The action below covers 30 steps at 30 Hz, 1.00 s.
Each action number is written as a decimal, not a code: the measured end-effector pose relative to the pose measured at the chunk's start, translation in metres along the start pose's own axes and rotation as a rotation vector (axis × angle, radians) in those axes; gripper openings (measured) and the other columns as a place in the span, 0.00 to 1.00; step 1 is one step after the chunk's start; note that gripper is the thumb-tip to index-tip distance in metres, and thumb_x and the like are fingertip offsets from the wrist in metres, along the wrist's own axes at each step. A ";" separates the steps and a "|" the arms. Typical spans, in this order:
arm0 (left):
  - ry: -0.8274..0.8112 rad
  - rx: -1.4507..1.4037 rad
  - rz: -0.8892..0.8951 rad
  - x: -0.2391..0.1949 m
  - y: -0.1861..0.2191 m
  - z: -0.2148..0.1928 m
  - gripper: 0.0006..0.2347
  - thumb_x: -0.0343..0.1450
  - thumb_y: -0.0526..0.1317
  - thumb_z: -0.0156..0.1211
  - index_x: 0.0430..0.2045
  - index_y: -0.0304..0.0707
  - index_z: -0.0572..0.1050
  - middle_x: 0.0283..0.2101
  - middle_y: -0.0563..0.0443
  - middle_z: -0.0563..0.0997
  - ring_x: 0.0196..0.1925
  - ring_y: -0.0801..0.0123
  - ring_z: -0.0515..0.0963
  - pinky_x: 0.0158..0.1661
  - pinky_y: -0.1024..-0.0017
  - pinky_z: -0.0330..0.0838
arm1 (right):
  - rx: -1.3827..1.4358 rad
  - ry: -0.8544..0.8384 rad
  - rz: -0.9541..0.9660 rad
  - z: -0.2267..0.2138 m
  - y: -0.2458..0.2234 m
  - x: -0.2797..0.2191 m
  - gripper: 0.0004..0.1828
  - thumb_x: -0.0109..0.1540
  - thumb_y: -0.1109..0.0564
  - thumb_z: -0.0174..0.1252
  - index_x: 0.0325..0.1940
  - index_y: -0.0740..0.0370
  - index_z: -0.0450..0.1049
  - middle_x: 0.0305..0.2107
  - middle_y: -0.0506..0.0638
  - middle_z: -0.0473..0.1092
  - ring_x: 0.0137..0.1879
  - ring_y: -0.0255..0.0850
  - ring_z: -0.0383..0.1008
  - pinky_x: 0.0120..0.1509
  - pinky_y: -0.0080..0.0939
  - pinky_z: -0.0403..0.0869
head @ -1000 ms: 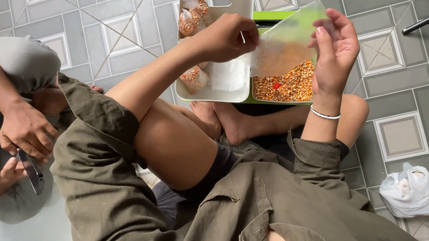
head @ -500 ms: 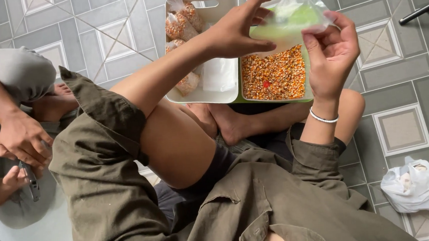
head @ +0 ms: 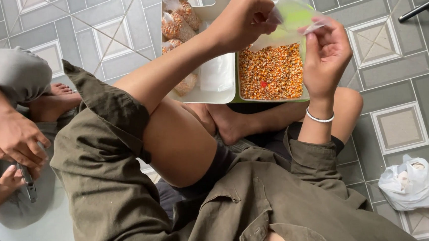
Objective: The person scoops corn seeds into small plastic bags using a spoon and ties them closed.
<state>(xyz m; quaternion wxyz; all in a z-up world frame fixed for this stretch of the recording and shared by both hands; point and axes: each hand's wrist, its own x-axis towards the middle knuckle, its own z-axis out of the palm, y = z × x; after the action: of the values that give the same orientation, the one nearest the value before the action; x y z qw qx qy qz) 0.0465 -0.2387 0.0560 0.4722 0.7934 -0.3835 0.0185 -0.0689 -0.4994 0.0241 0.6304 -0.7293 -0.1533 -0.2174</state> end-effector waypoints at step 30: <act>0.116 0.018 0.158 -0.008 0.004 -0.013 0.27 0.85 0.24 0.85 0.79 0.37 0.77 0.77 0.43 0.88 0.71 0.51 0.97 0.74 0.57 1.00 | -0.307 -0.053 0.040 0.010 -0.002 -0.005 0.18 0.80 0.77 0.73 0.74 0.76 0.82 0.53 0.61 0.92 0.59 0.49 0.95 0.70 0.47 0.87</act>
<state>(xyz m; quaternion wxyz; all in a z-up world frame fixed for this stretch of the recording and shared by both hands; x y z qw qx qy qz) 0.0424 -0.2255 0.0632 0.4834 0.7627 -0.4167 0.1049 -0.0731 -0.4887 0.0216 0.5116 -0.8254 -0.1202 -0.2064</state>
